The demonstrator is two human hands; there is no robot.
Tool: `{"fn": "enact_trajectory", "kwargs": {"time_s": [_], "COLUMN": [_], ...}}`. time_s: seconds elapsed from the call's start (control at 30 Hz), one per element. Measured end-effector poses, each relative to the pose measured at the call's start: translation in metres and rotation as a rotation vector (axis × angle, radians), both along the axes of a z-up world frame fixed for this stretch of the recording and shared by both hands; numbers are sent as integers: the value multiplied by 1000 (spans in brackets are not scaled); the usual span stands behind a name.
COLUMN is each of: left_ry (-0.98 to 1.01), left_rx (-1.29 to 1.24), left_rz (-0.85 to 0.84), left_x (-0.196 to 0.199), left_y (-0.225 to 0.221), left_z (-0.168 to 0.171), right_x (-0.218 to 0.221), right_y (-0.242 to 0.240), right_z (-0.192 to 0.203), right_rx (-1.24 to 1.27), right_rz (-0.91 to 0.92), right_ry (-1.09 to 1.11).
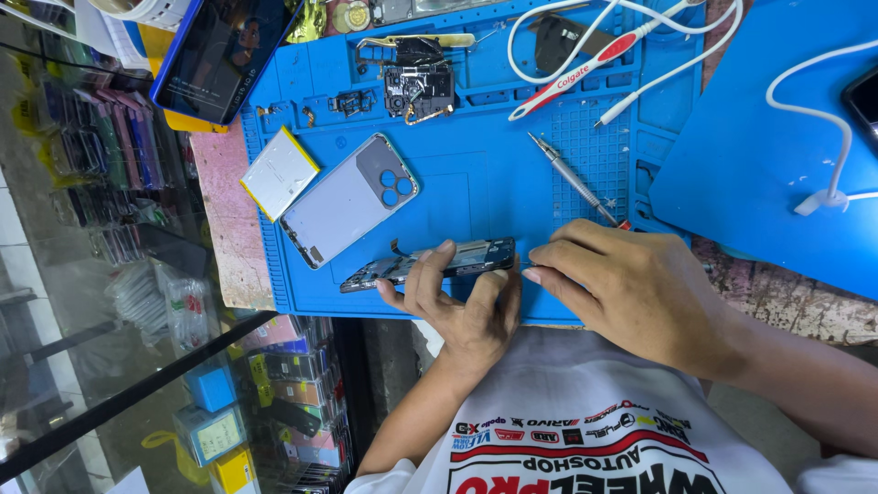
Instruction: The person disassembles a mobile phone by removing internal screws with a screwdriver, prying open the chassis, disconnecting the battery, and applying adhesive to the frame for reassembly.
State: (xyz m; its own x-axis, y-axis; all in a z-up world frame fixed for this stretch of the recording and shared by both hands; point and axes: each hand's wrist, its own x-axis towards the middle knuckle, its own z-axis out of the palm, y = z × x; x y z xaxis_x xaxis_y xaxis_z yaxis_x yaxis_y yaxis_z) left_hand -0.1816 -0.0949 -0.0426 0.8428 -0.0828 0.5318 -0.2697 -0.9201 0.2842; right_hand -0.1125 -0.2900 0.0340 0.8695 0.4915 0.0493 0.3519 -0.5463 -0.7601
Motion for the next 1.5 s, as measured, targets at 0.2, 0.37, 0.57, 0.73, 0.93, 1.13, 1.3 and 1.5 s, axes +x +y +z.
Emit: {"fn": "enact_trajectory", "kwargs": {"time_s": [0.2,0.37,0.57,0.73,0.93,1.13,1.3,1.5], "left_ry": [-17,-28,-10,3,70,187,229,190], "left_rx": [9,0,10,8,2,37,69,65], "left_rz": [5,4,15,15,12,26,21,-4], "left_x": [1,-2,-3,-2,4,17,18,17], "left_y": [-1,0,0,0,0,1,2,2], "left_z": [-1,-1,0,2,11,24,29,28], "right_x": [0,-2,-5,-5,1,11,13,11], "right_y": [-1,-4,-5,-7,-9,-3,-3,-2], "right_z": [0,-3,-8,-11,-17,-21,-21,-21], "right_rx": [16,18,42,38,43,111,129,114], "right_rz": [6,26,15,37,30,-18,-14,-10], "right_ry": [29,-2,-41,-107,-280,-142,-97,-64]}}
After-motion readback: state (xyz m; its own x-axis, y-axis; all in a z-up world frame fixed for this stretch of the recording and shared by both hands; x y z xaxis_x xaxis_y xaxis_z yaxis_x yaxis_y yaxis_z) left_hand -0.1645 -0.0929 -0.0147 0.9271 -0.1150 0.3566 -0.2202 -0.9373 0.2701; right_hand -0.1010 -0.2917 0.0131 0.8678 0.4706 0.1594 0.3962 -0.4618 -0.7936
